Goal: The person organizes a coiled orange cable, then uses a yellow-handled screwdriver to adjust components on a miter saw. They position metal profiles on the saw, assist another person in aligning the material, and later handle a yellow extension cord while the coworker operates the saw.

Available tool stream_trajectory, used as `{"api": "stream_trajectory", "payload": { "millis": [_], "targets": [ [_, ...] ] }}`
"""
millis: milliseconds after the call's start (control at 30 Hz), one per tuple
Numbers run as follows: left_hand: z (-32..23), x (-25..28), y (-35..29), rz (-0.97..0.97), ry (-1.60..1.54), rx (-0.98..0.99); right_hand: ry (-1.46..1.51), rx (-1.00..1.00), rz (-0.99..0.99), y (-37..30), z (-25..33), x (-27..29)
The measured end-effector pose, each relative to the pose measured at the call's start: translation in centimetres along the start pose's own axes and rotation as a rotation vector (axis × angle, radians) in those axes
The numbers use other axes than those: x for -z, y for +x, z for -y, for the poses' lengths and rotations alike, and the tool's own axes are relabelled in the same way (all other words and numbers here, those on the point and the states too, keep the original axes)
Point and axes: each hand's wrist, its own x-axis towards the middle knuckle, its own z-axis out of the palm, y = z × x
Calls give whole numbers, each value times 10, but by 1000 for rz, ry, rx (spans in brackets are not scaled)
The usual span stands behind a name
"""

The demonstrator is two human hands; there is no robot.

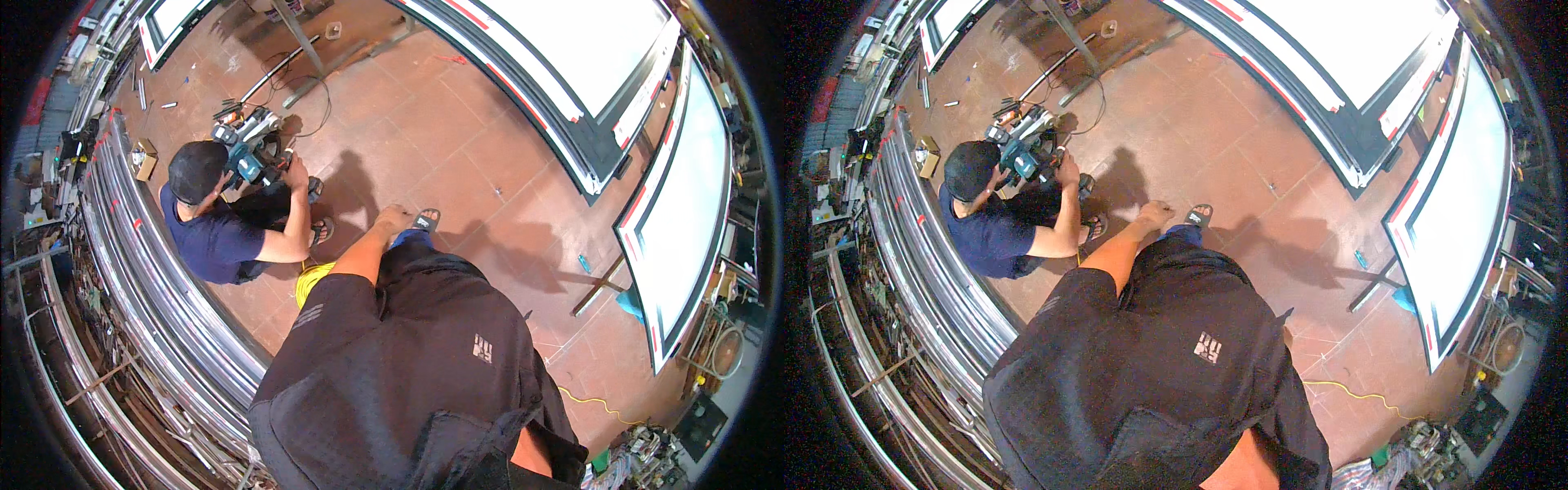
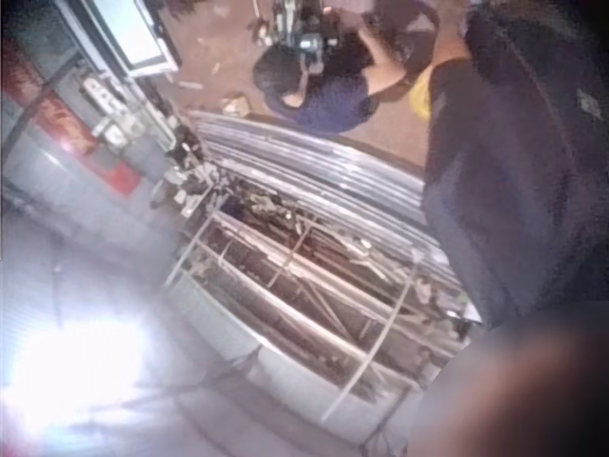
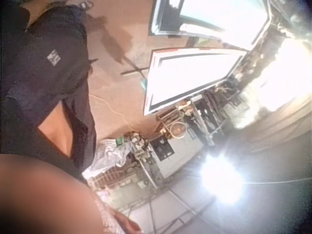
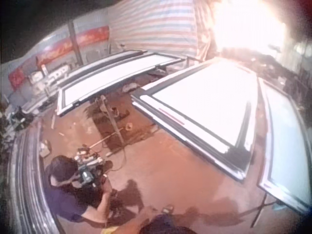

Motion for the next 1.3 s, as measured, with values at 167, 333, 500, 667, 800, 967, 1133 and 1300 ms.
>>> {"api": "stream_trajectory", "payload": {
  "millis": [167,333,500,667,800,967,1133,1300],
  "targets": [
    [-59,11,42,-13,44,-222,126,-6,-95,-12,96,13],
    [-85,28,23,-45,-34,-89,418,32,-69,8,155,3],
    [-75,27,-11,-111,10,34,310,140,37,53,141,14],
    [-77,-23,-49,-143,-117,203,216,38,90,92,87,69],
    [-99,-86,-85,-200,77,126,195,-50,95,107,54,121],
    [-121,-152,-123,-68,-17,-8,226,-120,83,122,45,172],
    [-129,-175,-154,-29,71,-16,441,-85,163,151,64,188],
    [-111,-193,-162,-130,-2,36,74,156,210,170,64,193]
  ]
}}
